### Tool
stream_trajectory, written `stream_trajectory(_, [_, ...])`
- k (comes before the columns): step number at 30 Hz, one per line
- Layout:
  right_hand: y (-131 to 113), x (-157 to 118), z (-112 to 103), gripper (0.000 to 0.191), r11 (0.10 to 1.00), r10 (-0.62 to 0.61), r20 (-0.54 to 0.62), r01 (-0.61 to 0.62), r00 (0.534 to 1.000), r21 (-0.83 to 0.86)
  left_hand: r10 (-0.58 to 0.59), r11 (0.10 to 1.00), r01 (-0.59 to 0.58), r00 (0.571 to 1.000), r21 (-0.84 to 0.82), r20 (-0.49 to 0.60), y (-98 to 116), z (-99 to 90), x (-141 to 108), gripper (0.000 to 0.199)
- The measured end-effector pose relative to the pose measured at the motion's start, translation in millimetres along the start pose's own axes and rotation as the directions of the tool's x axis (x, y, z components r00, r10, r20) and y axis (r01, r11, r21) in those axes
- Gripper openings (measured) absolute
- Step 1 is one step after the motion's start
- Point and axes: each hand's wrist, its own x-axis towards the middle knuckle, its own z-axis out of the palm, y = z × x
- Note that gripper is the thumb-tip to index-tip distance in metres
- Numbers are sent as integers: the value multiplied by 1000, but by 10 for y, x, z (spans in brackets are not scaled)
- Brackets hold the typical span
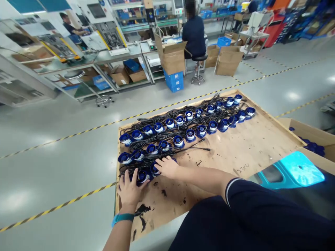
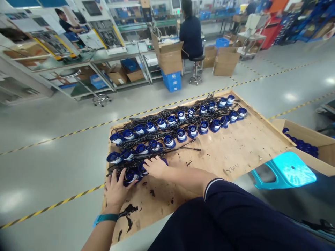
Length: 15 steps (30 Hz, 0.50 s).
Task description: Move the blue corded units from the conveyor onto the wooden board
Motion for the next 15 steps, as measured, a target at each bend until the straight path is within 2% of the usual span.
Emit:
stream_trajectory(3, [-72, -115, -107, 69, 1000, 8, -56, -7, 998, 27, 21, 1000, -20, 999, 17, -37, 105, -115, -64, 86])
stream_trajectory(5, [-74, -327, -212, 82, 996, 25, -105, -16, 994, 83, 116, 993, -113, 988, 29, -101, 229, -177, -95, 89])
stream_trajectory(7, [-25, -709, -298, 79, 980, 97, -131, -72, 987, 185, 284, 959, -283, 950, 26, -129, 385, -210, -80, 85])
stream_trajectory(9, [54, -1276, -312, 69, 933, 237, -127, -190, 963, 305, 443, 894, -447, 889, -10, -114, 545, -210, -5, 81])
stream_trajectory(10, [91, -1620, -284, 65, 893, 333, -114, -274, 936, 357, 506, 859, -512, 856, -36, -102, 618, -200, 48, 79])
stream_trajectory(11, [112, -1994, -233, 61, 838, 447, -101, -377, 889, 396, 556, 824, -562, 826, -65, -91, 685, -189, 103, 77])
stream_trajectory(12, [109, -2388, -166, 57, 769, 563, -86, -483, 822, 420, 595, 793, -601, 799, -97, -81, 752, -178, 154, 74])
stream_trajectory(13, [72, -2790, -89, 53, 682, 676, -70, -586, 734, 437, 624, 767, -627, 778, -135, -72, 827, -170, 196, 69])
stream_trajectory(15, [-118, -3561, 72, 45, 457, 862, -3, -772, 508, 441, 638, 737, -633, 768, -237, -65, 1050, -154, 248, 57])
